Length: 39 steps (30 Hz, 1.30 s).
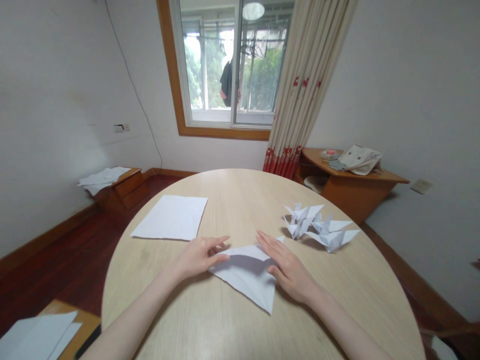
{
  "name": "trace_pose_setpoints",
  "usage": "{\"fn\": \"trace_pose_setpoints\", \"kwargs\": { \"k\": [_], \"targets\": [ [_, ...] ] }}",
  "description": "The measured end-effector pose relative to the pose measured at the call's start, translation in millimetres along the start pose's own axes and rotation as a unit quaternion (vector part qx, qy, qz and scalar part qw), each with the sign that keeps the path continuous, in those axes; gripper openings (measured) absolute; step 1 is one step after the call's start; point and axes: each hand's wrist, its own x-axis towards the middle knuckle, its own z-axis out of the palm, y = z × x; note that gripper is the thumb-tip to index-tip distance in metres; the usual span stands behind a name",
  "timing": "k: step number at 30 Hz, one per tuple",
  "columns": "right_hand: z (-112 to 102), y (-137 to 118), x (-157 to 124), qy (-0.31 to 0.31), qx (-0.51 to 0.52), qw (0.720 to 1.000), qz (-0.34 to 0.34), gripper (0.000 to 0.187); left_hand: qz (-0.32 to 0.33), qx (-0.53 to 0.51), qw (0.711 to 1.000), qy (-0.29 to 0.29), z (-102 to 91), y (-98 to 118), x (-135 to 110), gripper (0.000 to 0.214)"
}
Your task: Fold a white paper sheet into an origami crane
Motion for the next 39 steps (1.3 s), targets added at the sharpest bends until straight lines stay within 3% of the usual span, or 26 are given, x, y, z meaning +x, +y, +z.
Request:
{"fn": "trace_pose_setpoints", "kwargs": {
  "k": [7, 12, 15, 19, 23, 27, 32, 39],
  "targets": [
    [11, -5, 0, 0.113, -0.011, 0.992, 0.05, 0.078, 0.004, 0.007, 0.999, 0.033, -1.9, 5, -2, 0.046],
    [15, -5, -1, 0.108, -0.036, 0.991, 0.064, 0.079, -0.003, 0.016, 0.997, 0.076, -1.6, 7, -1, 0.048],
    [17, -2, -2, 0.068, -0.035, 0.995, 0.065, 0.08, -0.011, 0.034, 0.996, 0.082, -0.2, 6, 0, 0.049],
    [16, -5, -3, -0.041, -0.018, 0.998, 0.054, 0.075, -0.017, 0.073, 0.991, 0.114, 4.6, -3, 3, 0.051],
    [11, -13, 0, -0.135, -0.005, 0.989, 0.067, 0.082, 0.053, 0.103, 0.979, 0.165, 7.8, -12, 6, 0.054],
    [7, -18, 3, -0.183, 0.004, 0.98, 0.072, 0.088, 0.13, 0.15, 0.959, 0.203, 6.3, -17, 8, 0.047],
    [0, -21, 6, -0.215, 0.01, 0.974, 0.073, 0.081, 0.182, 0.162, 0.956, 0.162, 7.2, -28, 8, 0.045],
    [-6, -20, 4, -0.22, 0.035, 0.97, 0.091, 0.069, 0.106, 0.103, 0.989, 0.023, 12.7, -28, 7, 0.054]
  ]
}}
